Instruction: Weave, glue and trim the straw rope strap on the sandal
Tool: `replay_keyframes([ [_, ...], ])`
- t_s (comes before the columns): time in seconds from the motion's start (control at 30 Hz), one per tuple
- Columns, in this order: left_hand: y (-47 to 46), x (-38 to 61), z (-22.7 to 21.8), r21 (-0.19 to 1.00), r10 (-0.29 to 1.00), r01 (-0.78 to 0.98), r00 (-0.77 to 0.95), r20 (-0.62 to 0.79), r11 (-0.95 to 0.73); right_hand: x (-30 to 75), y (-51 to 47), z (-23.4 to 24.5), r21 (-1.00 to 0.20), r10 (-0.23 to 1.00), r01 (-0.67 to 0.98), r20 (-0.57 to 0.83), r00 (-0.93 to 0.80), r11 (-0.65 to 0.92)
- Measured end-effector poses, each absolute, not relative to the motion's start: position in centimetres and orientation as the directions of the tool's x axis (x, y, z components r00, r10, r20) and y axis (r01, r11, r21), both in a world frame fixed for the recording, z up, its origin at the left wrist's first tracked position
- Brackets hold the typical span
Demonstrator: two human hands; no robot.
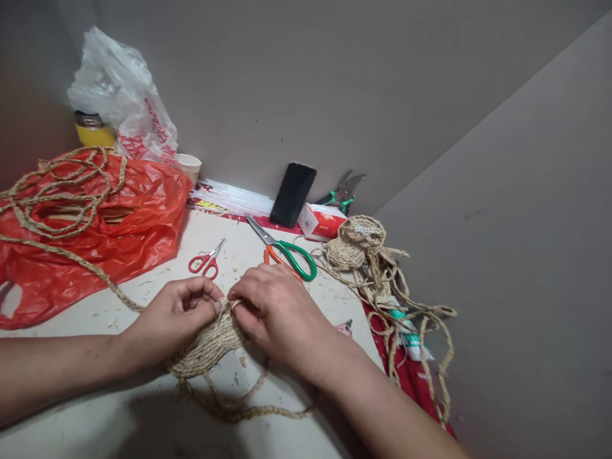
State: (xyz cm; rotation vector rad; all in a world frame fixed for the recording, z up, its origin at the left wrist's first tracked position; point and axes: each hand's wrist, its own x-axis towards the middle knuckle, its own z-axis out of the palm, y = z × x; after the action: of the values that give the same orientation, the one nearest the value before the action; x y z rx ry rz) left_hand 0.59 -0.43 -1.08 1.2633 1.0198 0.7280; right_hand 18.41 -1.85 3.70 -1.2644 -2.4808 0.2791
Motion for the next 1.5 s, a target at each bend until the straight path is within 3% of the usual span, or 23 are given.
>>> replay_keyframes([
  [0.23,-0.2,0.2,-0.7,0.988,0.890,0.117,0.434,-0.139,0.097,18.2,-1.6,4.6,-0.303,0.773,0.718,0.127,-0.621,0.627],
  [0.5,0.8,-0.2,-0.7,0.994,0.936,0.037,0.335,-0.105,0.098,18.6,-1.6,5.1,-0.390,0.810,0.713,0.211,-0.546,0.582],
  [0.63,1.2,-0.5,0.7,0.999,0.975,0.015,0.218,0.030,-0.034,18.8,-2.0,6.2,-0.478,0.851,0.706,0.338,-0.402,0.523],
  [0.77,0.4,-0.9,2.9,0.994,0.985,-0.102,0.160,0.065,-0.049,18.5,-2.7,6.9,-0.666,0.919,0.655,0.375,-0.120,0.357],
  [0.87,-1.1,-0.9,3.7,0.993,0.958,-0.106,0.285,-0.013,0.045,18.0,-3.3,6.5,-0.773,0.939,0.582,0.340,0.041,0.254],
  [0.93,-2.0,-0.8,3.8,0.985,0.914,-0.111,0.397,-0.079,0.133,17.5,-3.7,5.9,-0.718,0.894,0.619,0.445,0.054,0.320],
  [1.03,-3.0,-0.5,3.8,0.946,0.868,-0.183,0.472,-0.154,0.267,16.6,-4.2,4.9,-0.473,0.727,0.712,0.683,-0.075,0.518],
  [1.1,-3.2,-0.3,3.7,0.904,0.850,-0.250,0.491,-0.191,0.347,16.1,-4.5,4.3,-0.328,0.636,0.723,0.747,-0.196,0.608],
  [1.17,-3.3,-0.3,3.7,0.862,0.846,-0.312,0.487,-0.217,0.400,15.8,-4.8,4.0,-0.255,0.602,0.718,0.748,-0.278,0.648],
  [1.5,-3.1,-0.2,2.7,0.703,0.824,-0.460,0.457,-0.335,0.542,15.7,-5.5,3.3,-0.247,0.590,0.663,0.724,-0.359,0.706],
])
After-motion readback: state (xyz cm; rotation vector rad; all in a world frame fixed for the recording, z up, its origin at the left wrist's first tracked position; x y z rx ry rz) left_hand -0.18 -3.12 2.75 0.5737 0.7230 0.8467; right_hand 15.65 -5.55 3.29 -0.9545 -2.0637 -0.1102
